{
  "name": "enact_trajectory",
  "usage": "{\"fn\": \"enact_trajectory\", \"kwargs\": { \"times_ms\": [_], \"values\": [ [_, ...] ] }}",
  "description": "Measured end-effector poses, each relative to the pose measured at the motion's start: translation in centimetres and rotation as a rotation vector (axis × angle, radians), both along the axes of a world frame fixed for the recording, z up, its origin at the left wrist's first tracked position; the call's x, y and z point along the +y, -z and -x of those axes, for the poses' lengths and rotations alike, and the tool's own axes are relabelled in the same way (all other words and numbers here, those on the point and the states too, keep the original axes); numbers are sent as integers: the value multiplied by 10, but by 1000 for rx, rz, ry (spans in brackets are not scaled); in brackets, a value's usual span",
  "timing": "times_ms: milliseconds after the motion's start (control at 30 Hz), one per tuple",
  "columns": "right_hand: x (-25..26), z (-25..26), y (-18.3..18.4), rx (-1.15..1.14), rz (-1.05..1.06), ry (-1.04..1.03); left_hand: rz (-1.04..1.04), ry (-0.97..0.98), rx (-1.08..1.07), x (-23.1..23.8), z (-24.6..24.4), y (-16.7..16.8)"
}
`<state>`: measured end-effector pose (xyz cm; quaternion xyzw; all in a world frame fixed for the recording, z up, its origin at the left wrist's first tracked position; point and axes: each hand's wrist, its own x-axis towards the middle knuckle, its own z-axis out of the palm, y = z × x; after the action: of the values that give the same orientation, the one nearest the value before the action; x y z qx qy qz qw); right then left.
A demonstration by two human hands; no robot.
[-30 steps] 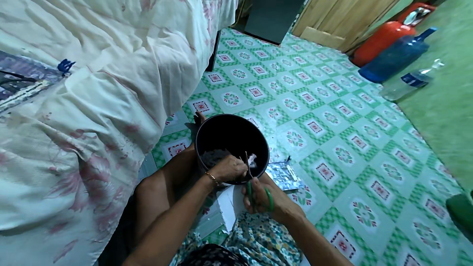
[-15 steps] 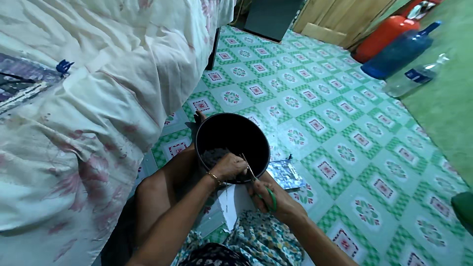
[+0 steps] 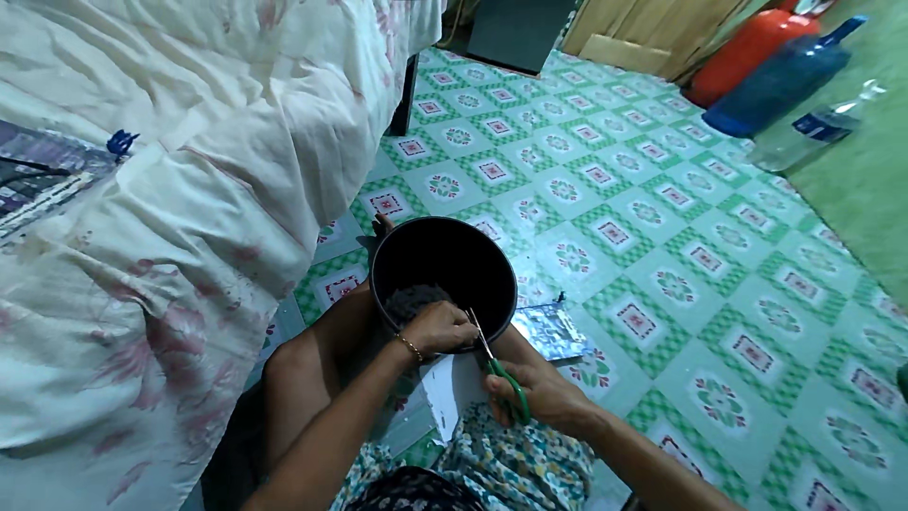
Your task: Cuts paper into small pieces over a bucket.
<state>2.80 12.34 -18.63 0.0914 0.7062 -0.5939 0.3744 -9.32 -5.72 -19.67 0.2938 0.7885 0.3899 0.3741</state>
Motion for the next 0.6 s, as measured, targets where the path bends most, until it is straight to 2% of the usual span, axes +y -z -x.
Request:
{"fn": "enact_trajectory", "kwargs": {
  "times_ms": [233,333,400,533,600],
  "values": [
    [15,16,3,10,-73,-276,7,16,160,4,-2,1],
    [25,18,-1,-9,-77,-347,69,-79,135,4,2,-1],
    [38,12,-6,36,-64,-375,101,-184,234,1,8,-2],
    [73,-8,2,118,74,-202,46,-302,635,-2,28,1],
    [86,-13,11,152,156,-89,226,-179,629,3,43,-5]
  ]
}}
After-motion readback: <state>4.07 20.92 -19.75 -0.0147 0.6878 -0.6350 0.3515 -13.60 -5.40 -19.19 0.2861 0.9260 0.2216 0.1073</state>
